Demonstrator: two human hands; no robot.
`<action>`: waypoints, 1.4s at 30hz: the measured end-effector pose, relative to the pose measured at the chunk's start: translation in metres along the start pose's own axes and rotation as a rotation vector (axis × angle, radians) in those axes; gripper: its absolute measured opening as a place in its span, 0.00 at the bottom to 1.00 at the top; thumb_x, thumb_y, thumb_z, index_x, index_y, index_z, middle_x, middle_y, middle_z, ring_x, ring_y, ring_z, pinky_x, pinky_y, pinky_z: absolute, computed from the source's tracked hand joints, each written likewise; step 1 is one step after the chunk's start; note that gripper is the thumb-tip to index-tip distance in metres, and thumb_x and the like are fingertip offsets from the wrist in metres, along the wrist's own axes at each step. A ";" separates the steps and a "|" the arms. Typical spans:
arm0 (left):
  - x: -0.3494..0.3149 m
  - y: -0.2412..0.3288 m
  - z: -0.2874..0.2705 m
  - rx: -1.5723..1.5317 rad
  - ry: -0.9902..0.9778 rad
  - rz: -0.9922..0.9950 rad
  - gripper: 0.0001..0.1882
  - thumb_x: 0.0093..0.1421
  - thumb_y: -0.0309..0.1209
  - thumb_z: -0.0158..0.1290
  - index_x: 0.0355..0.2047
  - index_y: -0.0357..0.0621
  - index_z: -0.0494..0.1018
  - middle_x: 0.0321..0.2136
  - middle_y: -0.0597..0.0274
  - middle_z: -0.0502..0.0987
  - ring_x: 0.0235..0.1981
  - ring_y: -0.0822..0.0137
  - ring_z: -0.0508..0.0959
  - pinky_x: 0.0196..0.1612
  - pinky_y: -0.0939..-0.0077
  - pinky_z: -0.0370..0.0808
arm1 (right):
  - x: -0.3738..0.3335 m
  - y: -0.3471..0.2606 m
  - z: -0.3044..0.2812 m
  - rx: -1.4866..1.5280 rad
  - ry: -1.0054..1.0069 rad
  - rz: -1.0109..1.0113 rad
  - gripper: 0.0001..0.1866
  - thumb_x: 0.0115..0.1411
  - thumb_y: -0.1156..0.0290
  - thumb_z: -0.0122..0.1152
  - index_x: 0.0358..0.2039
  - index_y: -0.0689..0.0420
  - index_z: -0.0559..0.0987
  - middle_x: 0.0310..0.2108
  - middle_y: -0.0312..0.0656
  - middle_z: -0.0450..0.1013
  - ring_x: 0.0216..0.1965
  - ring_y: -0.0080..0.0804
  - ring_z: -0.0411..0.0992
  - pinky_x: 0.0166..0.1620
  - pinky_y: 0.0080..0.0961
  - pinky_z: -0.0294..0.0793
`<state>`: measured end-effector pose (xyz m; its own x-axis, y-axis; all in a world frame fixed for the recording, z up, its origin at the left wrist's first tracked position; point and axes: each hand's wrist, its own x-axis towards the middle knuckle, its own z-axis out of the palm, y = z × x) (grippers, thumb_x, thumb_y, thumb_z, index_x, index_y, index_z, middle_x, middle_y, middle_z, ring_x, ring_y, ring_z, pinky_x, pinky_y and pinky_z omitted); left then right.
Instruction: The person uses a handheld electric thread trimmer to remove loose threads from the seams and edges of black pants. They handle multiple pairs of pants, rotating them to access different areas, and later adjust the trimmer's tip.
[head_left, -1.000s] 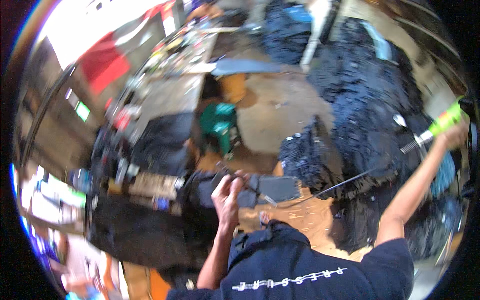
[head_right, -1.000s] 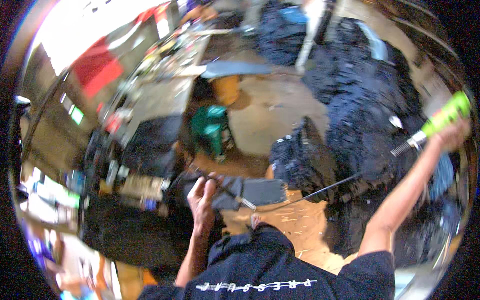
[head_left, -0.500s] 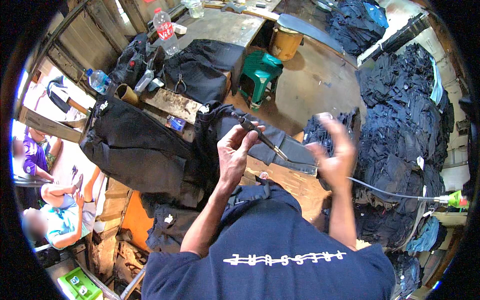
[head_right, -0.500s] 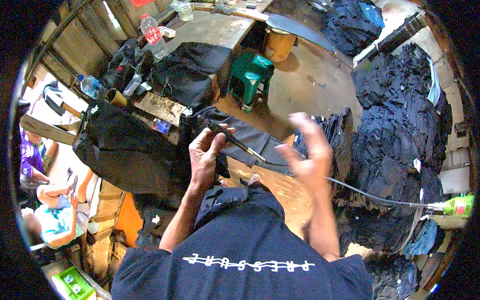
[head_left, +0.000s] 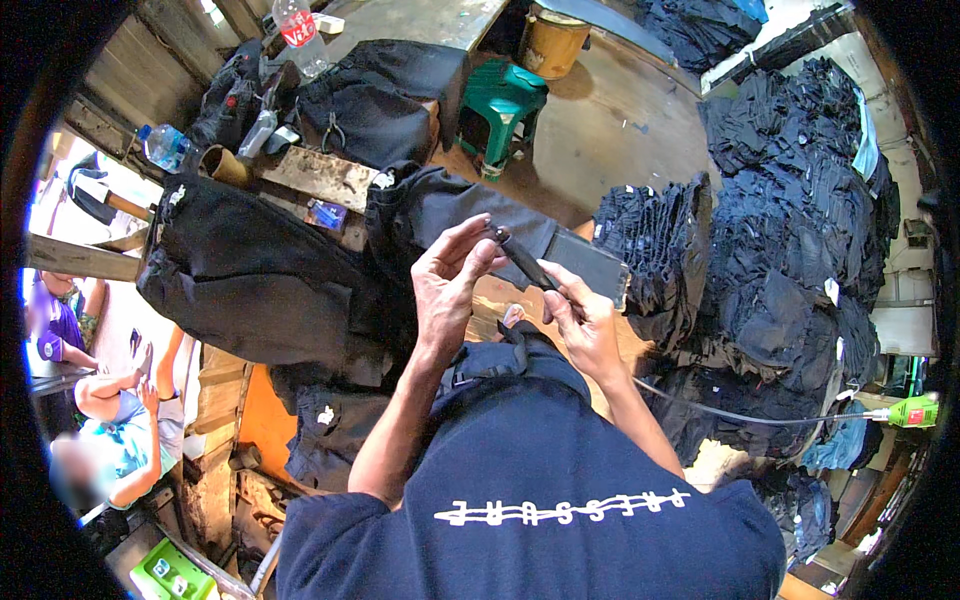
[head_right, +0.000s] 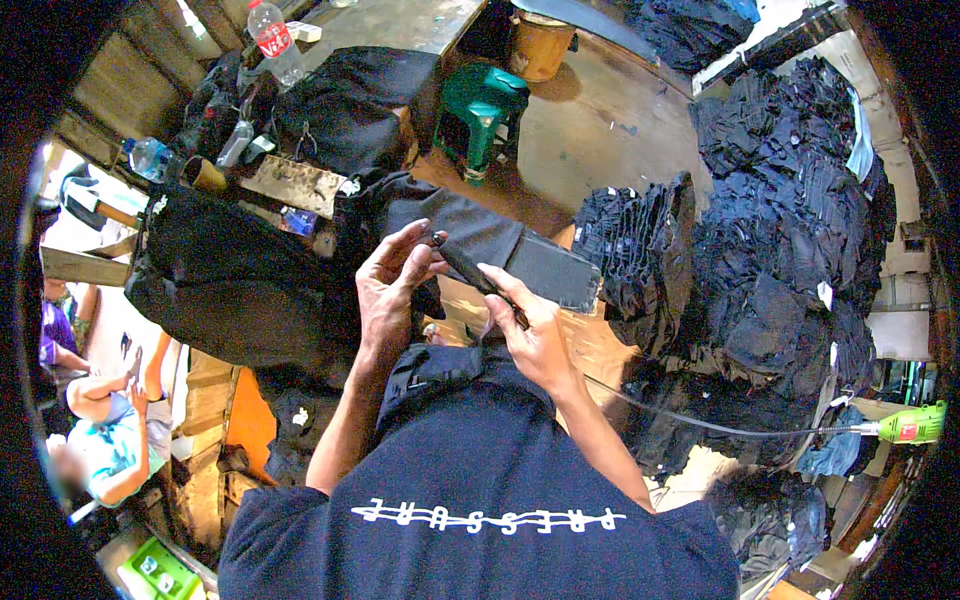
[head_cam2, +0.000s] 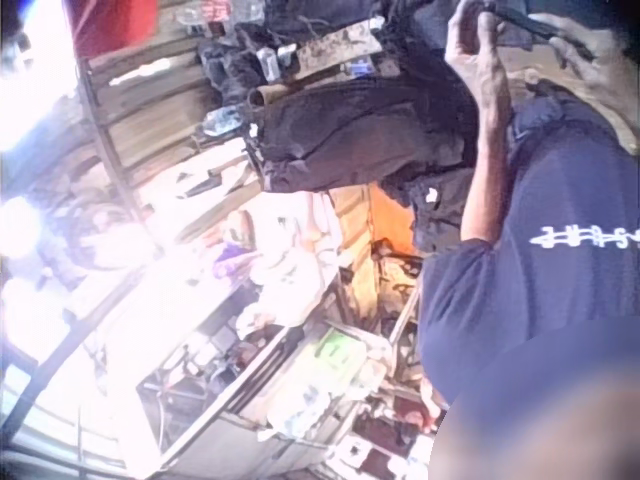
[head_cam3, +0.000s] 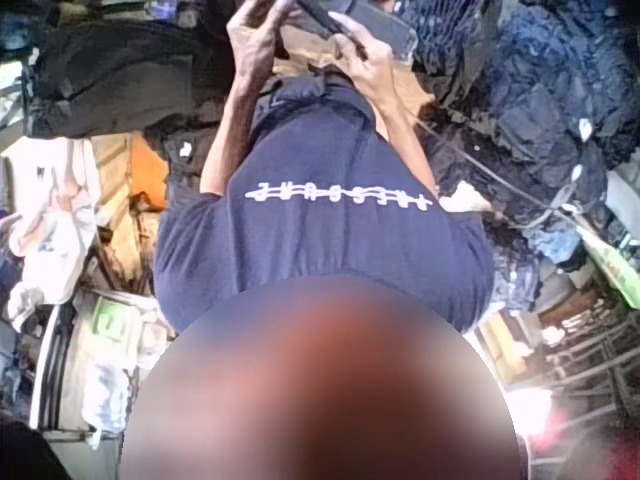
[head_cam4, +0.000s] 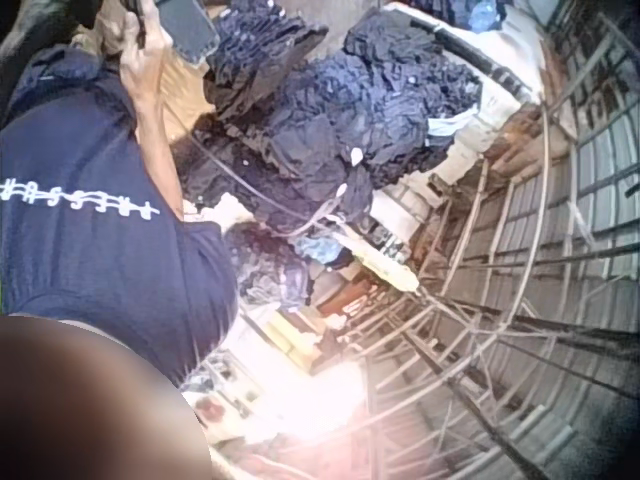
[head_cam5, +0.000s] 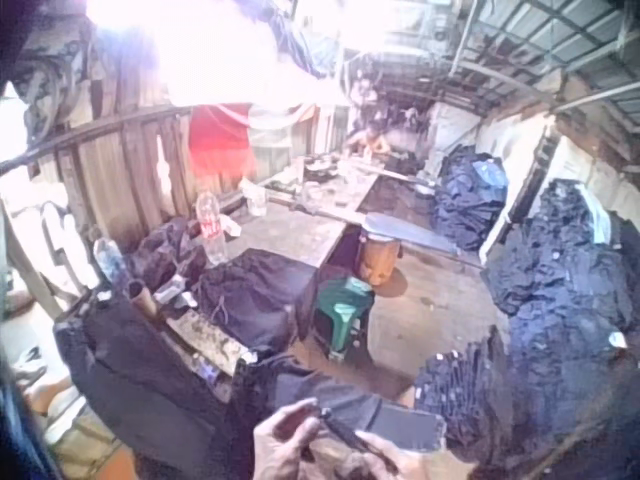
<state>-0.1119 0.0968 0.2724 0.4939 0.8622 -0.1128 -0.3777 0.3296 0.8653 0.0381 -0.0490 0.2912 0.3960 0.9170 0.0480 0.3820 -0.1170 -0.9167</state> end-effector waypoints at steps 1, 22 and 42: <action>-0.001 -0.001 -0.002 0.017 -0.021 -0.014 0.22 0.72 0.28 0.62 0.63 0.34 0.76 0.53 0.50 0.84 0.48 0.67 0.85 0.54 0.68 0.86 | -0.003 0.000 -0.001 0.016 0.001 0.018 0.19 0.76 0.72 0.61 0.65 0.59 0.79 0.37 0.42 0.83 0.33 0.23 0.78 0.41 0.25 0.79; -0.016 -0.011 -0.010 0.085 -0.144 -0.089 0.17 0.71 0.29 0.63 0.58 0.37 0.81 0.46 0.58 0.87 0.43 0.72 0.85 0.49 0.74 0.84 | -0.032 0.017 -0.015 0.144 -0.073 0.145 0.20 0.76 0.68 0.61 0.65 0.61 0.80 0.34 0.34 0.80 0.30 0.20 0.73 0.36 0.22 0.75; -0.038 -0.006 0.005 0.770 0.105 0.364 0.05 0.65 0.23 0.65 0.38 0.34 0.81 0.31 0.56 0.83 0.30 0.65 0.84 0.38 0.71 0.80 | -0.046 -0.004 0.003 -0.239 0.080 0.052 0.18 0.73 0.75 0.62 0.61 0.62 0.83 0.41 0.46 0.86 0.35 0.24 0.79 0.40 0.25 0.77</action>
<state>-0.1246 0.0603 0.2742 0.3559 0.9070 0.2250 0.1568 -0.2954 0.9424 0.0157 -0.0896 0.2917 0.4814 0.8754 0.0437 0.5426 -0.2585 -0.7992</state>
